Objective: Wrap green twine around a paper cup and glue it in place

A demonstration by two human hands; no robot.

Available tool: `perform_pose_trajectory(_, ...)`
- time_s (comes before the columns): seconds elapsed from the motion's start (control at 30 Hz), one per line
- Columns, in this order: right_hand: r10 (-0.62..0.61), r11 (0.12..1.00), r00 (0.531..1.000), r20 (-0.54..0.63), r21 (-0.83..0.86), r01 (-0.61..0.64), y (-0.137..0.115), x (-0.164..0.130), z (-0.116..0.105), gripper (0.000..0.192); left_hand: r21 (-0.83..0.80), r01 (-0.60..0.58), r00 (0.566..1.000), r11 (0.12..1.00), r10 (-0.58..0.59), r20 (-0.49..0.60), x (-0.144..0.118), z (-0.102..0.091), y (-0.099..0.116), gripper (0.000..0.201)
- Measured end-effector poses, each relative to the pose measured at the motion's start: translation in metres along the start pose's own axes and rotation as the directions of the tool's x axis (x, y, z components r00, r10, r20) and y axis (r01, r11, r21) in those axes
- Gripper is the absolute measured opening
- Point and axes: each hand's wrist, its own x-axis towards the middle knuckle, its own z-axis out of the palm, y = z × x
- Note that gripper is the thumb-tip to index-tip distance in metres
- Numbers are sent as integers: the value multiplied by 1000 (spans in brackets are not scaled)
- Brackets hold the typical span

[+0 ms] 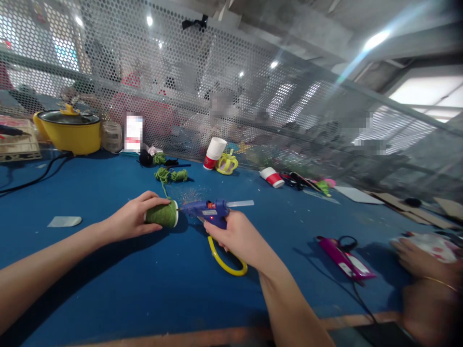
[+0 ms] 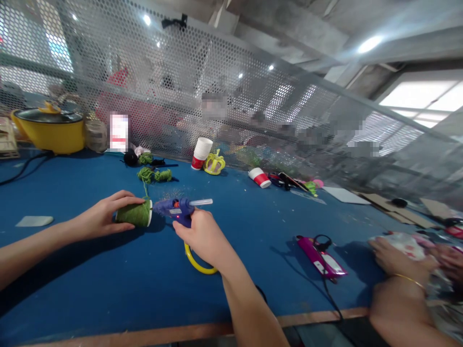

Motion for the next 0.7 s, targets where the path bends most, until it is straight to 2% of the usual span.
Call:
perform_pose_trajectory(0.47,-22,999,1000,12,-35,23,0,-2,0,12,-2,21,1000,1000,-21,-8,0,0,-2,48)
perform_pose_trajectory(0.7,-11,1000,1000,7,-6,11,-2,2,-1,14,12,-25,1000,1000,25,-1,0,1,0,48)
